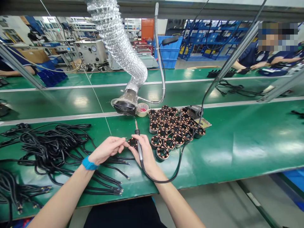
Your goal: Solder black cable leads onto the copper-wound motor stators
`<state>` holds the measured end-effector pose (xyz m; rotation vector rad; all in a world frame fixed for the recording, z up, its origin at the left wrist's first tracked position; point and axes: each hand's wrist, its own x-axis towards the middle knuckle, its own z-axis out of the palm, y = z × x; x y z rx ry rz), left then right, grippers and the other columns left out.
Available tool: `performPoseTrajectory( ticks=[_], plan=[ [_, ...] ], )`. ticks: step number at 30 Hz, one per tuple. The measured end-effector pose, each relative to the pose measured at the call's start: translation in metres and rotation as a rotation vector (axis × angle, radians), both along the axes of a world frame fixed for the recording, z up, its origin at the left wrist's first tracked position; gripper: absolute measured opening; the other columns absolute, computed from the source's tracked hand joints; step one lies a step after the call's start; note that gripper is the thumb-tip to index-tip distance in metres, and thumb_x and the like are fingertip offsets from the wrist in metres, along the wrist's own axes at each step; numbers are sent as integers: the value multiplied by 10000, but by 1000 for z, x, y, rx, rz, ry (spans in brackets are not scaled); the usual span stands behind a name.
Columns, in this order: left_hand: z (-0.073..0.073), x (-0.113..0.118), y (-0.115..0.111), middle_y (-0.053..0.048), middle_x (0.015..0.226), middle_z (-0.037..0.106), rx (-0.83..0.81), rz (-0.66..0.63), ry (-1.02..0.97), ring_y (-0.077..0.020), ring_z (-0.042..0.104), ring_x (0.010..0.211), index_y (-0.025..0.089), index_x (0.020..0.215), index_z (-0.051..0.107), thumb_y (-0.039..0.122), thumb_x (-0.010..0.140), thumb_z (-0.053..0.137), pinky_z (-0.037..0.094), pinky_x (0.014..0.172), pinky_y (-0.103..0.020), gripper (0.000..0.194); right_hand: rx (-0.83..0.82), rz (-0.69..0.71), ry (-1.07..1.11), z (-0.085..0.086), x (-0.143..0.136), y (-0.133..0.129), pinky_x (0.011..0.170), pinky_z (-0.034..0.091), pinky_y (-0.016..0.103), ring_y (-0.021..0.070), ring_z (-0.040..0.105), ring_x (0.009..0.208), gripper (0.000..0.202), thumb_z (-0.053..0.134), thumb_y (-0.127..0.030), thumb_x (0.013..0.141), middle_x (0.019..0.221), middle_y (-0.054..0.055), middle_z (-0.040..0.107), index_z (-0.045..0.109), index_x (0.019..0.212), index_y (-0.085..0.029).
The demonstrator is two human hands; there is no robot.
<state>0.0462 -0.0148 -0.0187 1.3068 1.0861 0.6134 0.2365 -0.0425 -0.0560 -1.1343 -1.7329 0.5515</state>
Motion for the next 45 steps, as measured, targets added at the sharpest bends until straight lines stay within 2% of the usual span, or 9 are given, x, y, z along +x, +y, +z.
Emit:
performPoseTrajectory(
  ticks=[4, 8, 12, 18, 22, 26, 32, 38, 45],
  plan=[
    [-5, -1, -12, -38, 754, 647, 454, -121, 300, -155, 544, 678, 184, 830, 772, 441, 843, 675, 402, 637, -259, 275, 1, -81, -4, 2, 5, 0, 1006, 512, 397, 210, 591, 1100, 418, 642, -162, 862, 1164, 66, 553, 544, 1255, -268],
    [-15, 13, -22, -59, 893, 657, 687, -282, 451, -213, 591, 874, 217, 842, 738, 318, 875, 652, 425, 789, -294, 137, -1, -126, -21, 1, 8, 0, 1012, 504, 399, 213, 589, 1110, 418, 620, -174, 877, 1184, 72, 549, 533, 1276, -263],
    [-5, 9, -20, -40, 816, 655, 588, -234, 376, -190, 571, 787, 208, 852, 677, 338, 937, 549, 422, 731, -284, 202, -4, -158, -35, 1, 8, -1, 1001, 506, 386, 213, 590, 1106, 407, 647, -201, 870, 1172, 69, 546, 545, 1258, -263],
    [12, -12, -10, -9, 707, 600, 353, 68, 23, -151, 549, 690, 148, 1030, 661, 401, 928, 556, 423, 690, -259, 292, -8, -124, -33, 4, 5, -1, 988, 506, 386, 208, 595, 1074, 436, 680, -181, 840, 1156, 58, 559, 551, 1247, -271],
    [9, -9, -9, 2, 683, 562, 314, 60, -39, -133, 499, 661, 139, 952, 671, 416, 920, 565, 396, 667, -248, 298, -8, -43, -6, 15, -5, -5, 1005, 503, 400, 218, 594, 1102, 505, 707, -192, 827, 1173, 62, 571, 529, 1291, -282],
    [8, -6, -11, 22, 666, 517, 276, 75, -70, -113, 450, 626, 141, 931, 651, 413, 908, 586, 367, 616, -231, 281, 0, -34, 163, 28, -20, -5, 957, 531, 375, 183, 644, 975, 383, 642, -204, 878, 1118, 48, 579, 547, 1240, -286],
    [9, -7, -10, 4, 703, 567, 311, 120, -92, -116, 474, 654, 141, 915, 675, 388, 894, 615, 386, 628, -226, 255, -11, -118, 337, 28, -39, -2, 792, 571, 299, 133, 653, 794, 281, 627, -183, 875, 1039, 25, 554, 576, 1138, -267],
    [3, -3, -10, -37, 788, 662, 373, 214, -54, -150, 573, 730, 139, 849, 672, 355, 882, 622, 448, 684, -238, 224, 120, -193, 133, 33, -42, -13, 882, 568, 372, 187, 641, 923, 334, 622, -214, 901, 1072, 60, 558, 566, 1222, -288],
    [0, 4, -19, -50, 837, 716, 597, 170, 154, -186, 639, 762, 165, 879, 706, 224, 862, 559, 467, 698, -252, 159, 206, -39, -20, 36, -55, -13, 902, 570, 343, 201, 626, 1017, 490, 636, -175, 888, 1150, 65, 530, 521, 1331, -351]
  ],
)
